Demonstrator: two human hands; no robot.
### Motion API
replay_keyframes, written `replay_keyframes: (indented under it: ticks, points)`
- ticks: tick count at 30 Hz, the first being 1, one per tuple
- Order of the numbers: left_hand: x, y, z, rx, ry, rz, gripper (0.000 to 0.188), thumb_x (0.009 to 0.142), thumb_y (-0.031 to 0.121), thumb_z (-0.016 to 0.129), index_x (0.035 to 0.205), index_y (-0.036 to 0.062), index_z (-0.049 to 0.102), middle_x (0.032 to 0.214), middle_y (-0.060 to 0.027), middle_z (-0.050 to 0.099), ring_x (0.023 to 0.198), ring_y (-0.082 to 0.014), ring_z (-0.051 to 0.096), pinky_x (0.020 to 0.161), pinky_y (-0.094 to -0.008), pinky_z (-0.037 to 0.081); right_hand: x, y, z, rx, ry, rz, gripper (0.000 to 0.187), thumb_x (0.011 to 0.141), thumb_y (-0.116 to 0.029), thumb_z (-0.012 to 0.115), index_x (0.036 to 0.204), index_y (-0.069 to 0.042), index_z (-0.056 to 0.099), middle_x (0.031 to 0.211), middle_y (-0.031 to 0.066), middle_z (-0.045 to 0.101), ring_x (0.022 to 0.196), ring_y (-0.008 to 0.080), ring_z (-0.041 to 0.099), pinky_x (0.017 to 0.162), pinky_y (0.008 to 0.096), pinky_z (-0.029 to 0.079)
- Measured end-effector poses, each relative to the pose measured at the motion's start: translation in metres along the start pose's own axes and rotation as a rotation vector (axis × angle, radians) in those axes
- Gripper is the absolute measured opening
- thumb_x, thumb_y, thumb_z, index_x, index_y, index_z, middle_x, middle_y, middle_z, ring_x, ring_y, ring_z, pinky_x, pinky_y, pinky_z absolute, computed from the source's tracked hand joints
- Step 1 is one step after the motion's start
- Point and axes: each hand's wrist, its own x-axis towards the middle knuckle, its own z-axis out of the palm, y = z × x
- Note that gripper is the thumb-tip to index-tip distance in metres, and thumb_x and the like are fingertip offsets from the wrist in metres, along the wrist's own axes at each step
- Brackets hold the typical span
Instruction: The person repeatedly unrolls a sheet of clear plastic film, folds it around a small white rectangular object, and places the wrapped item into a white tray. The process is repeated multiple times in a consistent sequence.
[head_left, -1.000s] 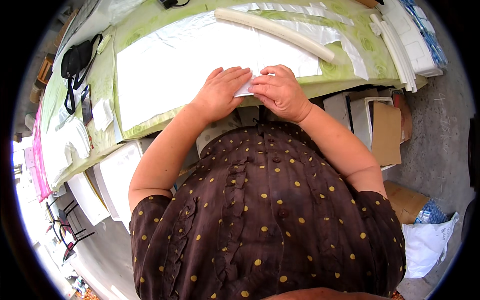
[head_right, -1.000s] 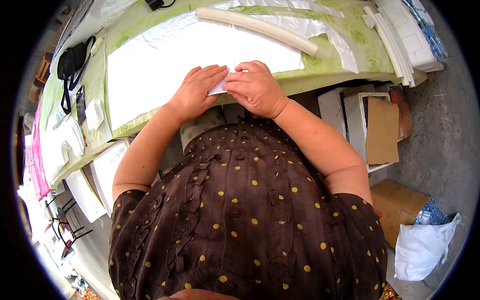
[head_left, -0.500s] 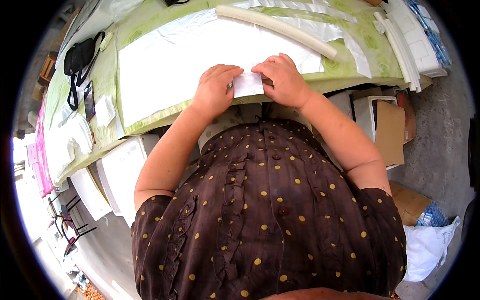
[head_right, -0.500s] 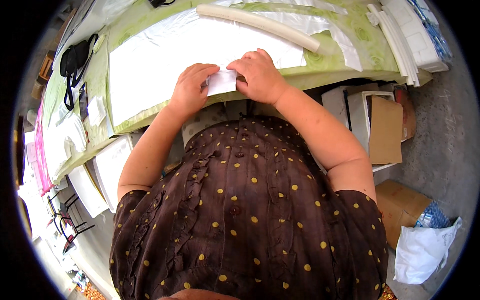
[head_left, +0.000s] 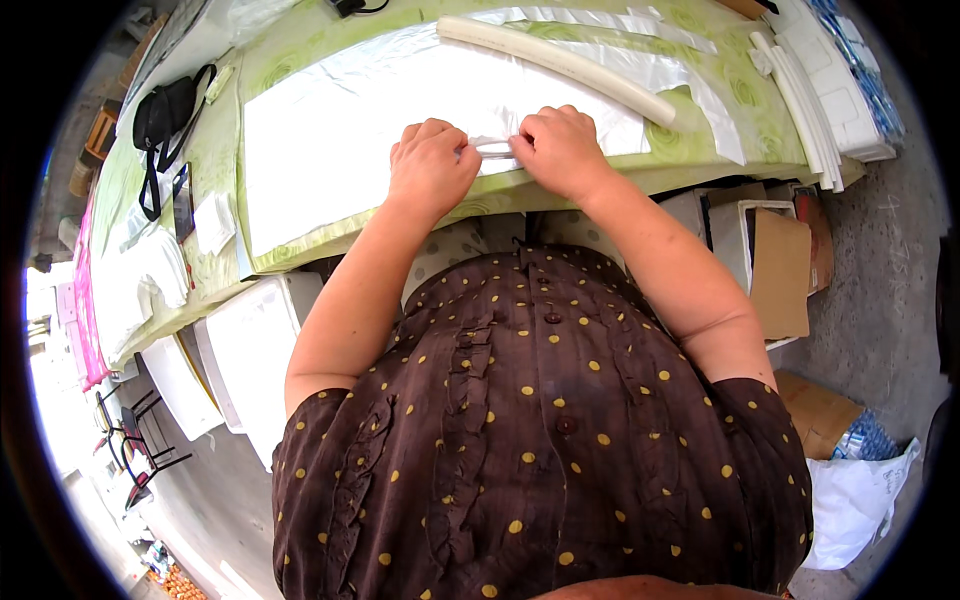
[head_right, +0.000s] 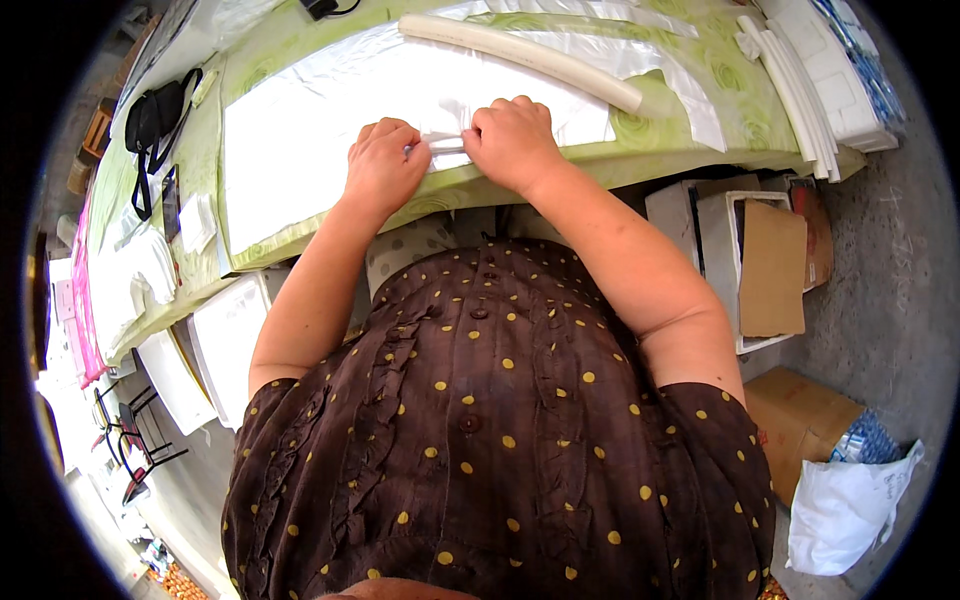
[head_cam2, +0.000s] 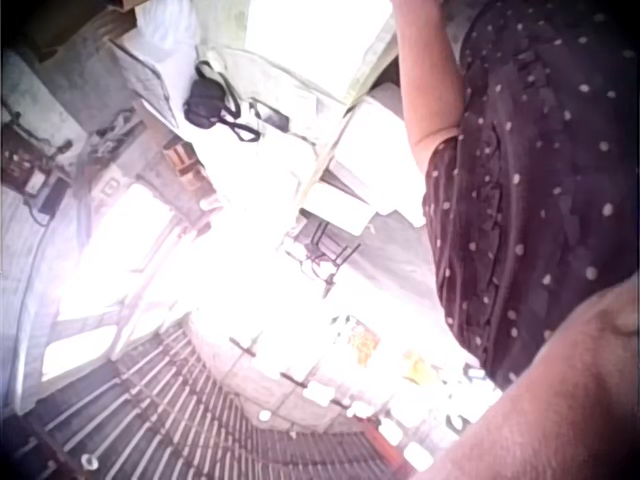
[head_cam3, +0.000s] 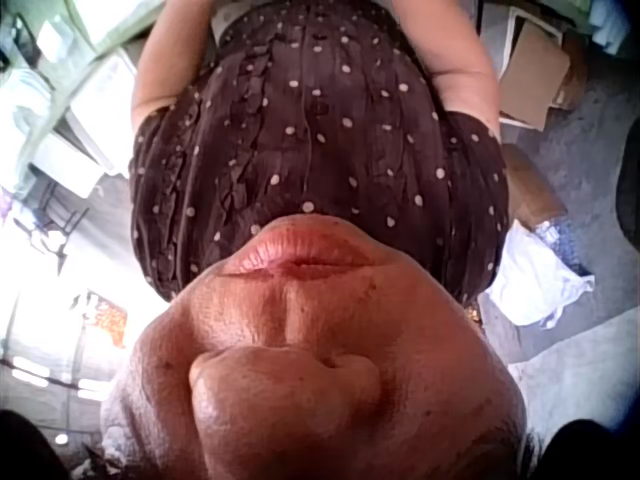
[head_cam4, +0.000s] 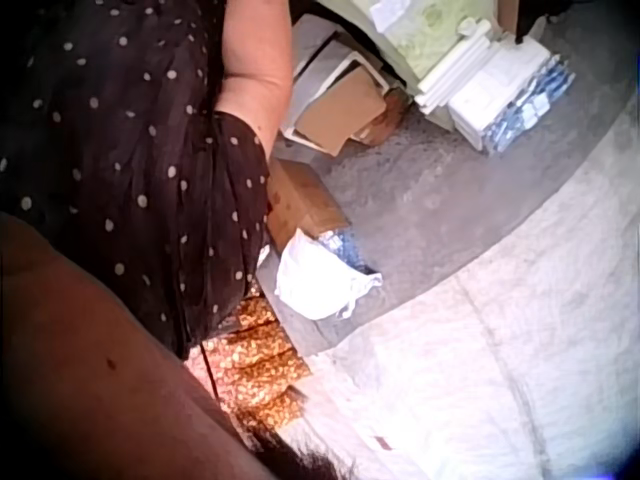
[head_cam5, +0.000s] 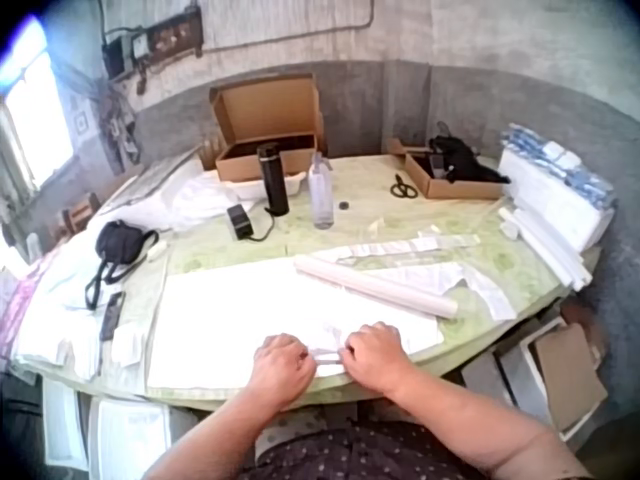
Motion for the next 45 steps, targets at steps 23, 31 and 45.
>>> replay_keyframes:
  ticks: [23,31,45]
  points:
    - [-0.087,0.016,0.01,-0.929,-0.397,-0.335,0.04,0.101,0.023,0.056,0.137,0.0067,0.05,0.142,-0.0119,0.052,0.123,-0.0245,0.054,0.104,-0.0471,0.044,0.013,-0.015,-0.023,-0.068,-0.219,0.061,0.047,0.083,-0.03,0.06,0.129,-0.025,0.064,0.111,0.0108,0.068,0.109,0.031,0.06,0.098,0.0458,0.039]
    - [-0.092,0.014,0.029,-1.879,-0.239,-0.954,0.036,0.105,0.025,0.05,0.133,0.002,0.047,0.124,-0.0128,0.06,0.113,-0.0266,0.061,0.103,-0.0459,0.049,-0.061,-0.04,-0.021,0.317,-0.063,-0.29,0.049,0.08,-0.023,0.065,0.128,-0.013,0.064,0.106,0.0128,0.063,0.1,0.0319,0.058,0.093,0.0435,0.044]
    - [-0.105,0.023,0.013,-1.819,-0.27,-0.766,0.029,0.101,0.018,0.058,0.126,0.0045,0.055,0.121,-0.0075,0.063,0.109,-0.0189,0.062,0.095,-0.0353,0.05,-0.078,-0.048,0.016,1.148,-0.137,0.142,0.037,0.09,-0.011,0.07,0.122,-0.002,0.055,0.087,-0.0006,0.056,0.077,0.0078,0.052,0.07,0.0243,0.047]
